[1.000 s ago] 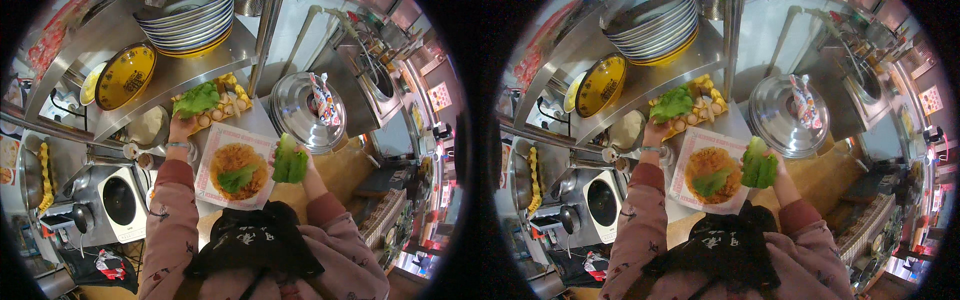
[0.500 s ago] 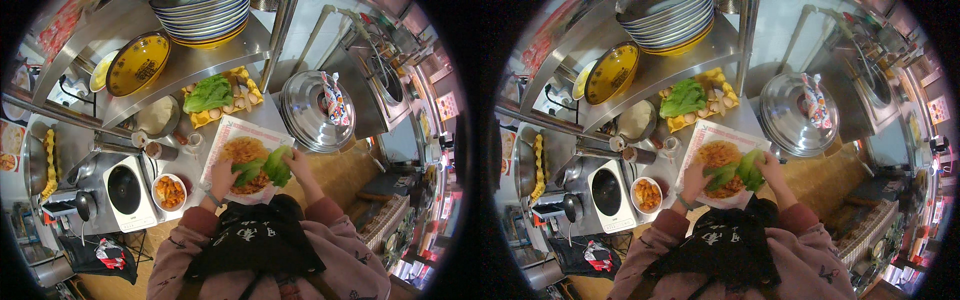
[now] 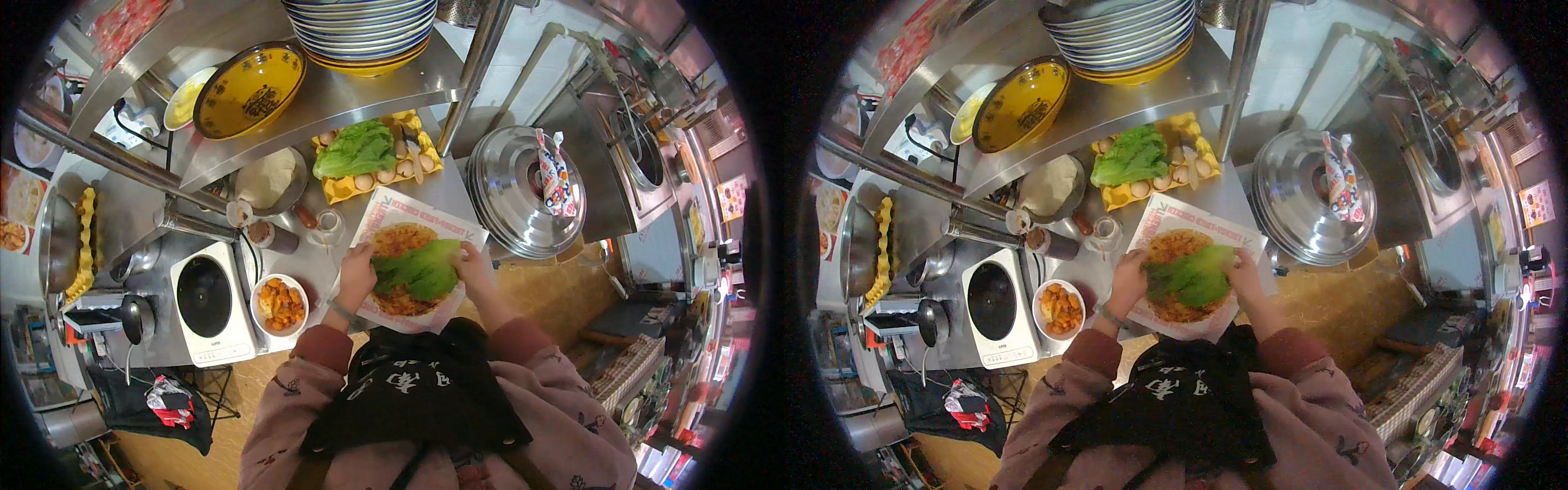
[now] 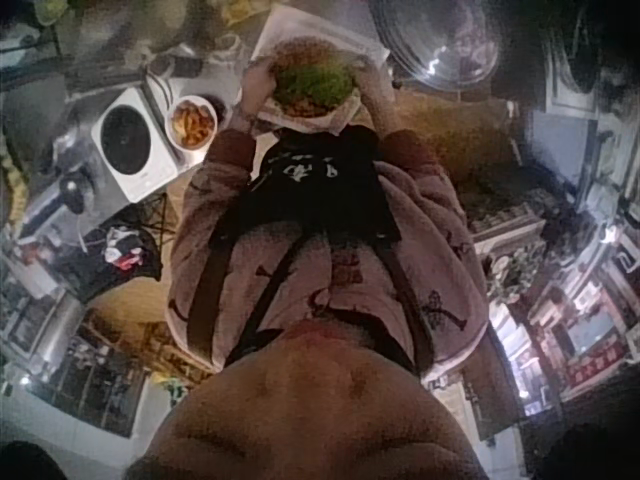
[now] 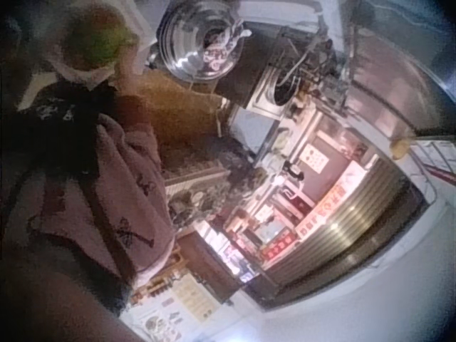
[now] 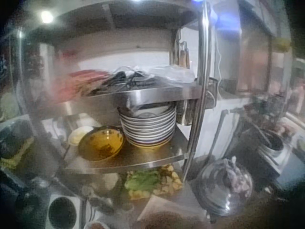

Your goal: The person assembles wraps by spreading sauce on a flatbread, adding lettuce and fried items, then rolling and wrapping them in paper. The process is repeated for a second wrap.

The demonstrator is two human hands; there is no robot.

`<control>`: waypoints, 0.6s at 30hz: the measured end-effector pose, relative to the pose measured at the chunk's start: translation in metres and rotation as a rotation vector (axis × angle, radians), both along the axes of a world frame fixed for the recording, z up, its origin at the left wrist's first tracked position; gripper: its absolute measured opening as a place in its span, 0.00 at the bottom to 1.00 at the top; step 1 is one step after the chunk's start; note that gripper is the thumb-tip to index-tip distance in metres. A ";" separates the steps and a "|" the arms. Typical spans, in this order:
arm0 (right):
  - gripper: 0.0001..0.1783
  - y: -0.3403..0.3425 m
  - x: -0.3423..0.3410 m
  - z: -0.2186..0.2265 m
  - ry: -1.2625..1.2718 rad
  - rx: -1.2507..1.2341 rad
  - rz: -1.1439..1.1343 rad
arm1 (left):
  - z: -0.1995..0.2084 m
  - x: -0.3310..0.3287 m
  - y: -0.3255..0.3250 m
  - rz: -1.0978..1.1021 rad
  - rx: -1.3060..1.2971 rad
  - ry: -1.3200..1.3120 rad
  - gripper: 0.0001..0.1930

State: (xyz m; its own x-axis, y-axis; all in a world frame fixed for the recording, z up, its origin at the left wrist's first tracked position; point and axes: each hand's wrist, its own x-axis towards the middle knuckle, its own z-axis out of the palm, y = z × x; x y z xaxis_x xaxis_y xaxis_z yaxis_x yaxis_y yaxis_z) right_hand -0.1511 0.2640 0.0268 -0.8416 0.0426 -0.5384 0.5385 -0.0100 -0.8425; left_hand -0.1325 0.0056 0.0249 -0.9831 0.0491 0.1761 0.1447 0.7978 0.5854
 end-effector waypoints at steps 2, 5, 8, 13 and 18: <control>0.25 -0.012 0.007 -0.007 0.033 -0.029 0.042 | 0.007 0.003 0.001 0.035 0.181 0.071 0.12; 0.16 -0.028 0.017 -0.020 0.115 0.277 0.097 | 0.016 0.021 0.011 -0.004 0.264 0.076 0.12; 0.13 -0.032 0.026 -0.030 0.303 0.389 0.119 | 0.017 0.034 0.024 -0.110 0.202 -0.002 0.12; 0.11 -0.026 0.025 -0.027 0.451 0.462 0.132 | 0.009 0.039 0.037 -0.186 0.103 0.000 0.15; 0.17 -0.027 0.016 -0.011 0.544 0.800 0.190 | 0.001 0.036 0.041 -0.226 -0.035 0.017 0.20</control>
State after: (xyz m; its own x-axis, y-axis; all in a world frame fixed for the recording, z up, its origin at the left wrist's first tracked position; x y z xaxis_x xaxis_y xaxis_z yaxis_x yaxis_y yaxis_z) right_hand -0.1346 0.2367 0.0157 -0.9965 0.0643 0.0528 0.0094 0.7172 -0.6968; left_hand -0.0963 0.0471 0.0255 -0.9433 0.2744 0.1869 0.3319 0.7635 0.5539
